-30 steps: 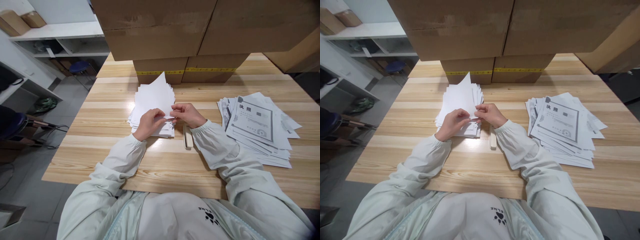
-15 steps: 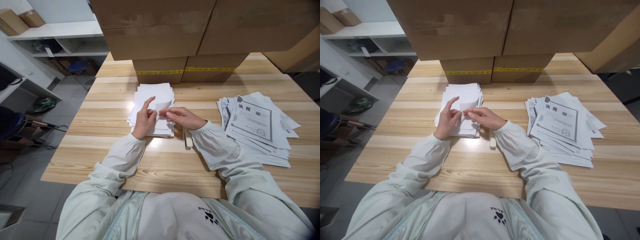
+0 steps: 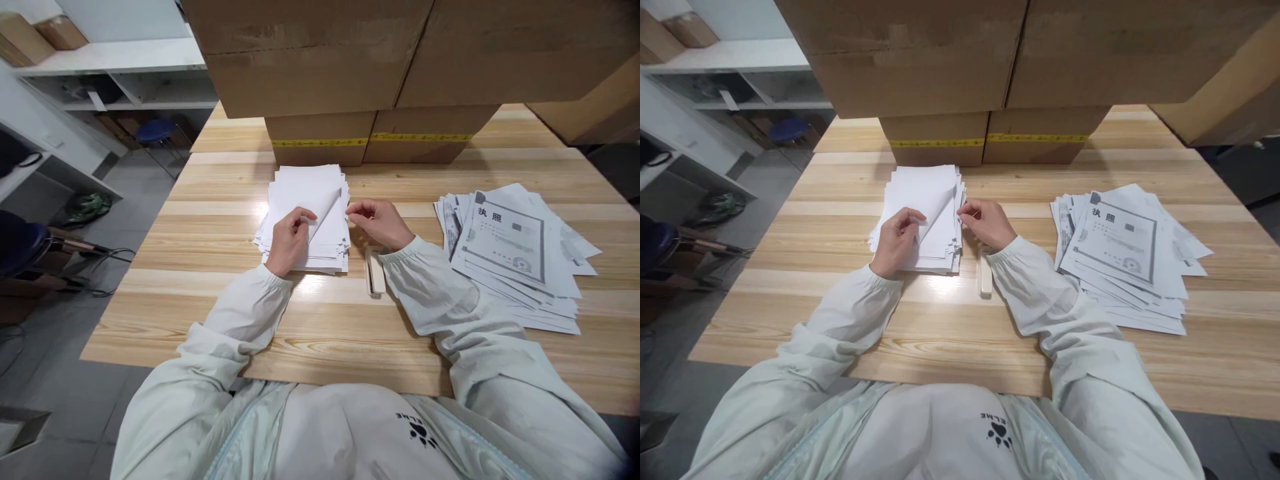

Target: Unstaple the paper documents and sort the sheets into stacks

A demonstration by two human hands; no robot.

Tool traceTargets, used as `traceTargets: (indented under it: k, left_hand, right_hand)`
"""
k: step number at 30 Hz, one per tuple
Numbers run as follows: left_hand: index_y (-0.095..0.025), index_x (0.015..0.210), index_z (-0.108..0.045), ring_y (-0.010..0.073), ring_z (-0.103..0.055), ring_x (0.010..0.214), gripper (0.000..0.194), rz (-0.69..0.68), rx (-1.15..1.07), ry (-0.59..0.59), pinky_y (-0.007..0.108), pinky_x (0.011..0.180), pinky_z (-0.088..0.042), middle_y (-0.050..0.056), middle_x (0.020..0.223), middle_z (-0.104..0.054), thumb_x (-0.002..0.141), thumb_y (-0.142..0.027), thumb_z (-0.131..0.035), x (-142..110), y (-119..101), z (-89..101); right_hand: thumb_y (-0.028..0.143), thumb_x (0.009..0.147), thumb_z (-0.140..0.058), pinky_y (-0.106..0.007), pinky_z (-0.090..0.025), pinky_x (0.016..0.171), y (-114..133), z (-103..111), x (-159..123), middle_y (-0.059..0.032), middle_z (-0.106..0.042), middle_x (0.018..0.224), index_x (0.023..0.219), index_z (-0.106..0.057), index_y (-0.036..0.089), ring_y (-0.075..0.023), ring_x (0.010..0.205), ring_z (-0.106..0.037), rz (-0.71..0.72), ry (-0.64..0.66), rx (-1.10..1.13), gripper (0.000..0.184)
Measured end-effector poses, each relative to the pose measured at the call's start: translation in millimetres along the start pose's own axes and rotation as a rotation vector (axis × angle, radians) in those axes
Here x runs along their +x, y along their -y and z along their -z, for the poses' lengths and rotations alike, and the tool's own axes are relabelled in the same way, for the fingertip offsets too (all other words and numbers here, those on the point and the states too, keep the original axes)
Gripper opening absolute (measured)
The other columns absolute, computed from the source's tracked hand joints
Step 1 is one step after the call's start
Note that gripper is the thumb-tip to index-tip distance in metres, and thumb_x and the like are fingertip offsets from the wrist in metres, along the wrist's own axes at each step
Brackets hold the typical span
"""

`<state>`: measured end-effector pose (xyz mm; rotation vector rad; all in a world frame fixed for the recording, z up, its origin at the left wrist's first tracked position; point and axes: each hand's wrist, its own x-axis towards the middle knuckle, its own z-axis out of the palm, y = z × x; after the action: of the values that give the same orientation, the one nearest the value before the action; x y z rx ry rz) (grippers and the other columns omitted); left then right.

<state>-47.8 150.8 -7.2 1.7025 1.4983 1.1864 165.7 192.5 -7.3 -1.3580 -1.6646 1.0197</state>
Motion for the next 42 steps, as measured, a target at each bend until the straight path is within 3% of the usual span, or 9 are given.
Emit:
traceTargets:
  k: [3,8,12,16,23,32,35,38,42]
  left_hand:
    - [-0.020,0.080,-0.071,0.0139,-0.053,0.072,0.029,-0.038,0.035,0.030,0.029,0.071,-0.043,0.001,0.078,-0.059,0.080,-0.007,-0.045,0.8,2.4,0.1]
    - [-0.021,0.084,-0.074,0.0134,-0.053,0.070,0.028,-0.066,0.099,0.062,0.029,0.070,-0.044,0.000,0.077,-0.054,0.080,-0.008,-0.050,-0.2,1.3,-2.0]
    - [-0.022,0.088,-0.073,0.0121,-0.051,0.066,0.012,-0.070,0.137,0.105,0.028,0.067,-0.043,-0.002,0.077,-0.054,0.078,-0.021,-0.069,-0.4,-0.2,-2.8]
    - [-0.021,0.091,-0.072,0.0113,-0.051,0.065,0.026,-0.090,0.139,0.131,0.027,0.066,-0.042,-0.002,0.080,-0.058,0.070,-0.032,-0.081,0.7,1.8,-2.0]
    - [-0.018,0.072,-0.067,0.0119,-0.054,0.069,0.009,-0.025,-0.003,0.063,0.026,0.067,-0.042,-0.001,0.075,-0.061,0.079,-0.023,-0.065,2.1,5.3,-4.7]
    - [-0.018,0.069,-0.061,0.0118,-0.053,0.066,0.011,0.047,-0.047,0.086,0.025,0.063,-0.042,-0.001,0.069,-0.060,0.078,-0.024,-0.061,3.3,1.8,-3.0]
    - [-0.018,0.070,-0.058,0.0127,-0.054,0.066,0.011,-0.126,0.115,0.001,0.026,0.064,-0.044,0.000,0.071,-0.060,0.081,-0.019,-0.056,-4.7,-8.4,-4.7]
    - [-0.018,0.074,-0.058,0.0164,-0.056,0.075,0.013,-0.528,0.440,-0.068,0.028,0.064,-0.042,0.004,0.075,-0.062,0.086,-0.018,-0.053,-21.5,-30.0,-6.2]
    - [-0.018,0.074,-0.058,0.0165,-0.054,0.072,0.021,-0.826,0.699,0.135,0.027,0.054,-0.035,0.003,0.070,-0.060,0.088,-0.008,-0.046,-44.5,-59.1,-7.2]
  right_hand:
    - [0.025,0.074,-0.065,-0.027,-0.044,0.064,-0.2,1.2,-0.4,-0.0029,-0.070,0.075,0.081,-0.073,0.014,-0.0118,0.065,-0.056,0.022,0.074,-0.068,0.016]
    - [0.031,0.074,-0.068,-0.025,-0.043,0.059,8.1,-1.7,-6.3,-0.0018,-0.068,0.071,0.079,-0.073,0.015,-0.0111,0.062,-0.054,0.033,0.168,0.034,0.017]
    - [0.035,0.073,-0.073,-0.025,-0.045,0.058,11.8,-1.9,-7.0,-0.0004,-0.065,0.068,0.081,-0.071,0.015,-0.0096,0.059,-0.054,-0.066,0.220,0.244,0.021]
    - [0.036,0.070,-0.079,-0.025,-0.050,0.064,15.3,-1.2,-8.0,-0.0003,-0.066,0.071,0.085,-0.072,0.016,-0.0101,0.065,-0.058,-0.084,0.249,0.374,0.026]
    - [0.035,0.067,-0.083,-0.031,-0.055,0.079,16.7,-9.3,-11.5,-0.0032,-0.074,0.090,0.095,-0.069,0.019,-0.0139,0.082,-0.068,-0.078,0.229,0.527,0.035]
    - [0.040,0.065,-0.084,-0.027,-0.054,0.068,8.0,-27.4,-11.7,-0.0007,-0.068,0.078,0.085,-0.067,0.019,-0.0116,0.071,-0.063,-0.050,0.161,0.463,0.033]
    - [0.052,0.068,-0.082,-0.028,-0.056,0.068,10.5,-25.7,-9.7,-0.0035,-0.069,0.078,0.084,-0.064,0.018,-0.0129,0.071,-0.064,-0.144,0.129,0.541,0.041]
    - [0.073,0.073,-0.065,-0.031,-0.057,0.064,14.1,-18.7,-5.9,-0.0065,-0.070,0.079,0.086,-0.064,0.020,-0.0168,0.070,-0.066,-0.263,0.128,0.629,0.056]
    - [0.083,0.075,-0.051,-0.034,-0.054,0.062,19.4,-7.4,-5.6,-0.0080,-0.071,0.084,0.095,-0.066,0.020,-0.0228,0.078,-0.068,-0.285,0.192,0.624,0.068]
